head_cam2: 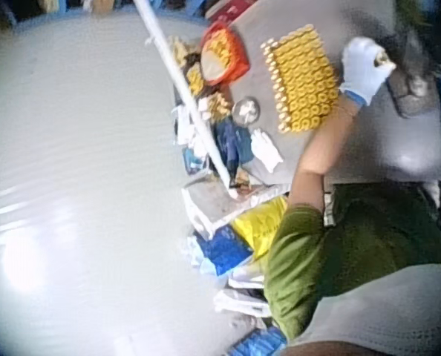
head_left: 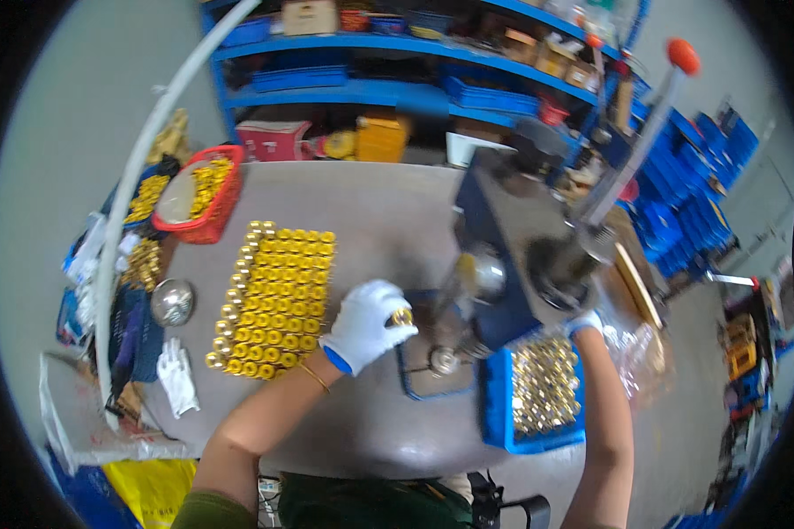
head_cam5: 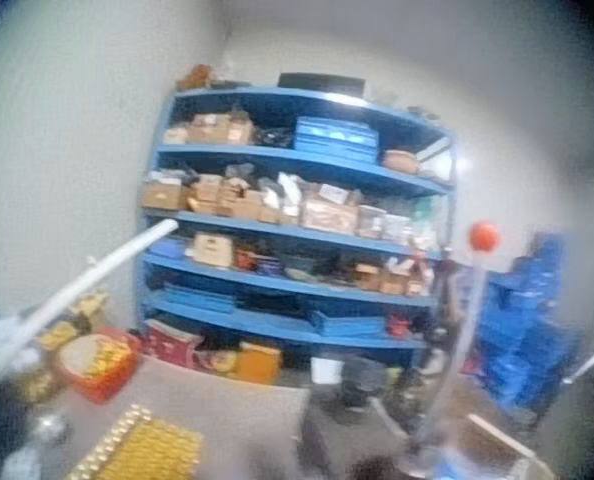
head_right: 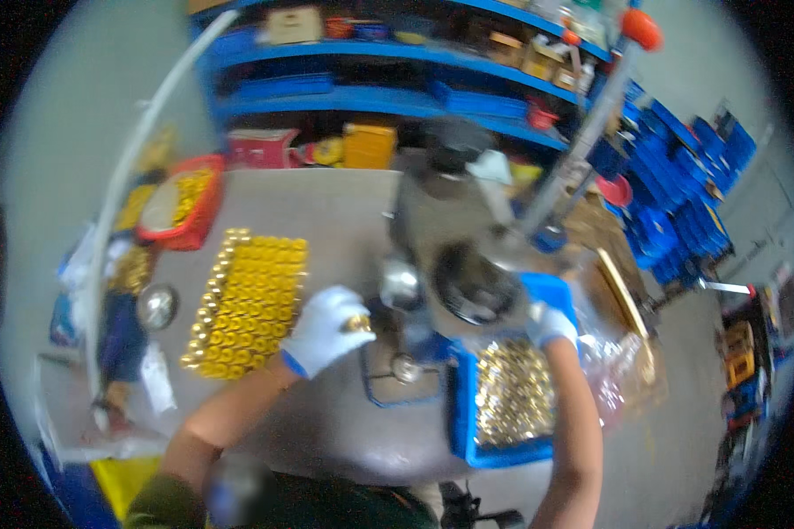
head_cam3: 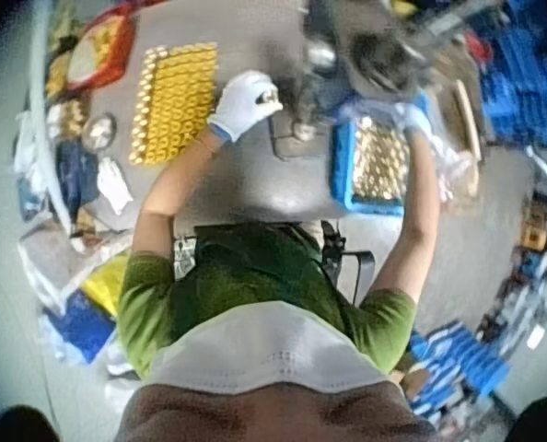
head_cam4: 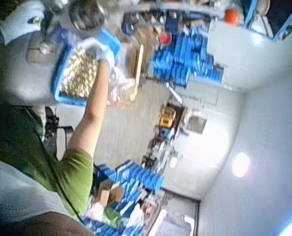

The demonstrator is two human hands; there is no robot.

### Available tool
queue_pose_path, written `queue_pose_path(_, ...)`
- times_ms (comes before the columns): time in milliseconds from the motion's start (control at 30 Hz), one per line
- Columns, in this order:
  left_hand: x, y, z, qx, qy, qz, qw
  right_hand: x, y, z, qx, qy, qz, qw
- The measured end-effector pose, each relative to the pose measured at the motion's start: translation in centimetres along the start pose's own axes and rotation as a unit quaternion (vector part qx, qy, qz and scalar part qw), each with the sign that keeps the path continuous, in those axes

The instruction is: The person applies lubricant to component pins using a dispenser, puts on gloves, and attaches metal parts to the components one by one using a manual press machine.

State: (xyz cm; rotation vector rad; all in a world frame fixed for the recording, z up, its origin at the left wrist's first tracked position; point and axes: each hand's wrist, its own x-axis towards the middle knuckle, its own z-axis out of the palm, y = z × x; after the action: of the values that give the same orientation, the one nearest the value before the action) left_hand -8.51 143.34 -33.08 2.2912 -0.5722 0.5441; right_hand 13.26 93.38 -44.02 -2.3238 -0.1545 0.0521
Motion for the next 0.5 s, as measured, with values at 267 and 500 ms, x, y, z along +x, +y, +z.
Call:
queue_pose_path(267, -5.7, -17.9, -14.3, 0.364, 0.101, -0.294, 0.878, -0.2, -5.5, 9.7, -0.109, -0.106, -0.245, 0.958)
queue_pose_path(500, -6.4, -20.3, -15.4, 0.389, 0.026, -0.352, 0.851, -10.0, -14.5, 5.4, -0.27, -0.088, -0.37, 0.885)
